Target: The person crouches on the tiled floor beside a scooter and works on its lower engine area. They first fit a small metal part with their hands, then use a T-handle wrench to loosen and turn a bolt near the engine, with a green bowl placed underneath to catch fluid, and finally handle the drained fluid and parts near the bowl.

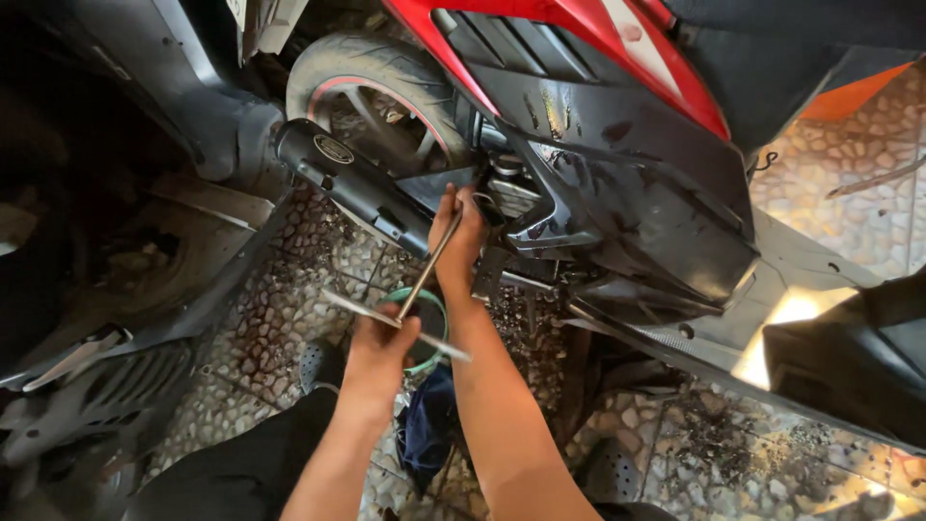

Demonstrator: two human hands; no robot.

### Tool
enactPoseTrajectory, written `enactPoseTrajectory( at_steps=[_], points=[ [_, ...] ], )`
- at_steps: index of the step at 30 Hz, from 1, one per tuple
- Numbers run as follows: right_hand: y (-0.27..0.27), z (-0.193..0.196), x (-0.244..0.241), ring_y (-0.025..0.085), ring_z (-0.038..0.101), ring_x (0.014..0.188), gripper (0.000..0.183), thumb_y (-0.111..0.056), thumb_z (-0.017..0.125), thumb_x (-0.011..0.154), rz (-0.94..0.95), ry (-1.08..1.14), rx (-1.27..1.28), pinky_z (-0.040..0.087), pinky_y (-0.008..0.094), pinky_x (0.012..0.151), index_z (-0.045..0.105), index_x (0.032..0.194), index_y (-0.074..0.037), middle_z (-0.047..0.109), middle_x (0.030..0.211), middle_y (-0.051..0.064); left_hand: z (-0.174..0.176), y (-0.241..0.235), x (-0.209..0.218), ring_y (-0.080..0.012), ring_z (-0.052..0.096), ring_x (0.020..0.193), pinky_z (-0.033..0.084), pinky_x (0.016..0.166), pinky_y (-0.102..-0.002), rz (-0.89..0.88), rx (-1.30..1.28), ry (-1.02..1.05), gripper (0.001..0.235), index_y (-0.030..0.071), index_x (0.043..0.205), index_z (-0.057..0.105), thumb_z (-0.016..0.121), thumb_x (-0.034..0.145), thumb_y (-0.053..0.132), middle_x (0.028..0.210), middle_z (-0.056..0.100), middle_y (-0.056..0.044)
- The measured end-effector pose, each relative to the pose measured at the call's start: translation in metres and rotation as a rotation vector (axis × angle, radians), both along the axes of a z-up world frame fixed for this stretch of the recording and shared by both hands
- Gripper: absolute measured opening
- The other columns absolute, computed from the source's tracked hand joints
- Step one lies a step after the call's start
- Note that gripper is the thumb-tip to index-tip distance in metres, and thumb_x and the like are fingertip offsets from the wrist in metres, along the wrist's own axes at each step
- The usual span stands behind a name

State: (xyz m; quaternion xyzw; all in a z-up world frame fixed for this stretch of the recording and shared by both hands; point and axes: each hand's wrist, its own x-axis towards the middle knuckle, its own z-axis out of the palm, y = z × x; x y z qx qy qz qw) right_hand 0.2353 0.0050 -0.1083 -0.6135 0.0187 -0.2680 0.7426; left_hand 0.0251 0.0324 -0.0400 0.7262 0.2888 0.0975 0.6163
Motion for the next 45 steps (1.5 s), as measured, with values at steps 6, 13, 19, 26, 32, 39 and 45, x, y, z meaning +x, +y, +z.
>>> enactPoseTrajectory(
  at_steps=[6, 13, 19, 26, 32, 39, 45],
  points=[
    [0.008, -0.014, 0.006, 0.031, 0.044, 0.064, 0.029, -0.017, 0.058, 0.105, -0.051, -0.065, 0.013, 0.048, 0.038, 0.065, 0.045, 0.082, -0.003, 0.044, 0.069, 0.013, 0.007, -0.011, -0.018, -0.0197, 0.05, 0.075, 0.044, 0.066, -0.039, 0.063, 0.42, -0.117, 0.033, 0.009, 0.11, 0.054, 0.069, 0.095, 0.034, 0.088, 0.054, -0.005],
    [0.006, -0.013, 0.008, 0.032, 0.051, 0.062, 0.03, -0.024, 0.061, 0.103, -0.083, 0.068, -0.117, 0.044, 0.043, 0.06, 0.051, 0.083, -0.004, 0.051, 0.069, 0.013, -0.032, 0.02, -0.036, -0.0183, 0.04, 0.056, 0.032, 0.052, -0.033, 0.257, -0.519, 0.181, 0.064, 0.009, 0.085, 0.056, 0.051, 0.1, 0.072, 0.068, 0.045, -0.004],
    [-0.004, 0.005, -0.002, 0.035, 0.052, 0.063, 0.032, -0.028, 0.058, 0.106, -0.014, 0.109, -0.12, 0.046, 0.043, 0.061, 0.049, 0.086, -0.003, 0.052, 0.069, 0.016, 0.001, 0.004, -0.007, -0.0122, 0.057, 0.07, 0.043, 0.061, -0.031, 0.064, -0.417, 0.188, 0.046, 0.01, 0.098, 0.066, 0.06, 0.092, 0.055, 0.079, 0.063, 0.002],
    [0.004, 0.0, 0.002, 0.036, 0.054, 0.063, 0.033, -0.03, 0.059, 0.104, -0.051, 0.104, -0.09, 0.046, 0.043, 0.061, 0.052, 0.085, -0.005, 0.055, 0.068, 0.015, 0.041, -0.026, -0.015, -0.0357, 0.052, 0.112, 0.036, 0.087, -0.06, -0.074, 1.494, 0.044, 0.031, 0.009, 0.113, 0.069, 0.074, 0.087, 0.026, 0.126, 0.059, -0.011],
    [0.011, -0.008, 0.009, 0.038, 0.053, 0.067, 0.042, -0.038, 0.055, 0.107, -0.08, 0.082, -0.07, 0.047, 0.044, 0.065, 0.05, 0.082, -0.004, 0.054, 0.071, 0.018, 0.029, -0.023, -0.026, -0.0286, 0.053, 0.112, 0.026, 0.1, -0.057, -0.038, 1.117, -0.018, 0.039, 0.013, 0.124, 0.061, 0.069, 0.091, 0.031, 0.121, 0.056, -0.008],
    [0.005, -0.006, 0.004, 0.038, 0.053, 0.068, 0.043, -0.04, 0.053, 0.107, -0.001, 0.146, -0.078, 0.045, 0.044, 0.065, 0.052, 0.083, -0.004, 0.054, 0.071, 0.02, -0.018, 0.002, -0.024, -0.0144, 0.054, 0.088, 0.043, 0.081, -0.027, -0.015, -0.269, -0.099, 0.044, 0.0, 0.111, 0.062, 0.063, 0.1, 0.043, 0.097, 0.06, -0.003],
    [0.01, -0.015, 0.012, 0.038, 0.054, 0.067, 0.042, -0.038, 0.054, 0.107, -0.061, 0.046, -0.047, 0.047, 0.044, 0.067, 0.051, 0.084, -0.004, 0.054, 0.072, 0.018, 0.053, -0.029, -0.014, -0.0363, 0.043, 0.123, 0.033, 0.089, -0.061, -0.109, 1.106, -0.014, 0.056, 0.017, 0.13, 0.066, 0.082, 0.077, 0.015, 0.134, 0.05, -0.013]
  ],
)
